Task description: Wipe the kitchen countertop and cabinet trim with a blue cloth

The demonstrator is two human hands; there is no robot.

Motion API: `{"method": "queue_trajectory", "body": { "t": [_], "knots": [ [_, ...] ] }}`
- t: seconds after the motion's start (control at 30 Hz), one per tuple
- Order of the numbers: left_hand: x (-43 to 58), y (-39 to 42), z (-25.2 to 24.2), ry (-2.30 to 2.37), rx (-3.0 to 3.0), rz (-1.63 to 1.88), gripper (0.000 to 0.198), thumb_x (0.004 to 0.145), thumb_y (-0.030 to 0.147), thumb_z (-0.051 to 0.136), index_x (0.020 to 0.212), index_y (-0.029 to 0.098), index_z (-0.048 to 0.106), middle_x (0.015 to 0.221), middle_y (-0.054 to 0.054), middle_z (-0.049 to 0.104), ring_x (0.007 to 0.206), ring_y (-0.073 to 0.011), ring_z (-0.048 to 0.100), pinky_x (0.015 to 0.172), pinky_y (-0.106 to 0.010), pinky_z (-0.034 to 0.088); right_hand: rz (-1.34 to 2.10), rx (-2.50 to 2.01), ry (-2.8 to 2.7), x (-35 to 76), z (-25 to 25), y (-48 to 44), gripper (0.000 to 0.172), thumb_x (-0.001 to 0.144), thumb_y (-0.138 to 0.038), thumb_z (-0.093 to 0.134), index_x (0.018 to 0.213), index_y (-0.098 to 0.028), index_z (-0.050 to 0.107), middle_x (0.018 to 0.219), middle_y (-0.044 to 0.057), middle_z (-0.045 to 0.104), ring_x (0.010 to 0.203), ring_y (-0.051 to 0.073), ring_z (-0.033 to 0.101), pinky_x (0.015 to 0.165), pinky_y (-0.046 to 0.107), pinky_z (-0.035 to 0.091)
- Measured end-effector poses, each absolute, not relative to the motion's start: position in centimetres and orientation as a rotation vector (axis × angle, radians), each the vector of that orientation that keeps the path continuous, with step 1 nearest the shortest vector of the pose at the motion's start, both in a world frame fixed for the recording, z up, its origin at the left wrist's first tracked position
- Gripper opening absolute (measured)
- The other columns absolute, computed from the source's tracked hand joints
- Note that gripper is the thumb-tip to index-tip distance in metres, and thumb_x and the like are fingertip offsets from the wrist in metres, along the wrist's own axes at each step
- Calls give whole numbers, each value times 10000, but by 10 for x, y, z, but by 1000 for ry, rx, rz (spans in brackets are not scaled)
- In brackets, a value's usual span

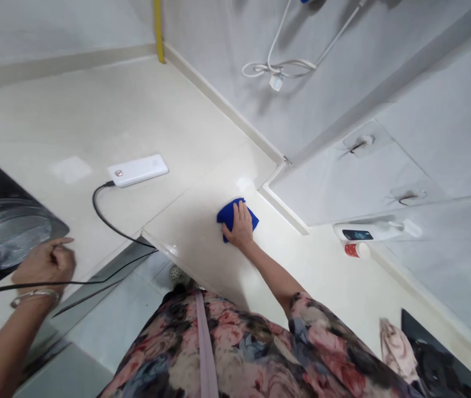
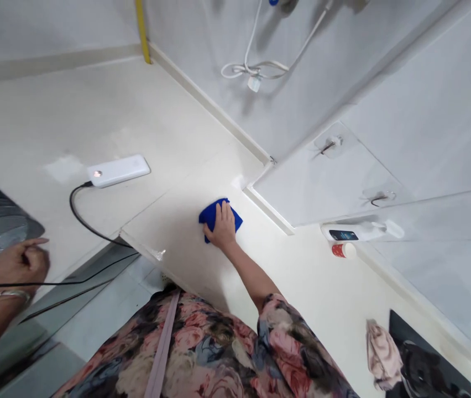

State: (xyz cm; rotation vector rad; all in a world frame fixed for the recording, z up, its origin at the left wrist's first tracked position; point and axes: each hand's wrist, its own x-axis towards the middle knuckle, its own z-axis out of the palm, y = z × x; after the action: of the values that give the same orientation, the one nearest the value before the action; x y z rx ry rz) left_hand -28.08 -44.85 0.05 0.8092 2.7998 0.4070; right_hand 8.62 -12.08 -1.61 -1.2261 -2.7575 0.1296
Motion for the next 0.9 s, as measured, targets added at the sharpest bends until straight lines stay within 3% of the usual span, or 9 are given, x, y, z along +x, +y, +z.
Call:
{"method": "queue_trajectory", "body": {
  "t": [0.17,0.33,0.9],
  "knots": [
    [-274,-445,8,2829,815,424,459,1010,305,341,1260,125,681,1197,-129,680,1017,-217,574,834,-329,396,155,-1370,-2659,30,-13,-115,839,945,-456,535,1598,13,295,1688,257,234,1569,389,190,1249,541,247],
    [-276,-448,6,2827,837,444,437,1005,310,380,1258,126,685,1183,-115,682,1024,-206,569,859,-328,391,201,-1169,-2700,32,-15,-151,819,944,-456,547,1591,-3,331,1684,244,259,1571,367,193,1258,511,254],
    [-276,-457,-18,2872,890,739,393,939,215,414,1144,150,744,1144,-111,739,1048,-225,648,971,-320,457,209,-786,-2577,80,-43,-224,692,886,-304,569,1503,-9,459,1602,272,401,1506,387,346,1167,553,407]
  ]
}}
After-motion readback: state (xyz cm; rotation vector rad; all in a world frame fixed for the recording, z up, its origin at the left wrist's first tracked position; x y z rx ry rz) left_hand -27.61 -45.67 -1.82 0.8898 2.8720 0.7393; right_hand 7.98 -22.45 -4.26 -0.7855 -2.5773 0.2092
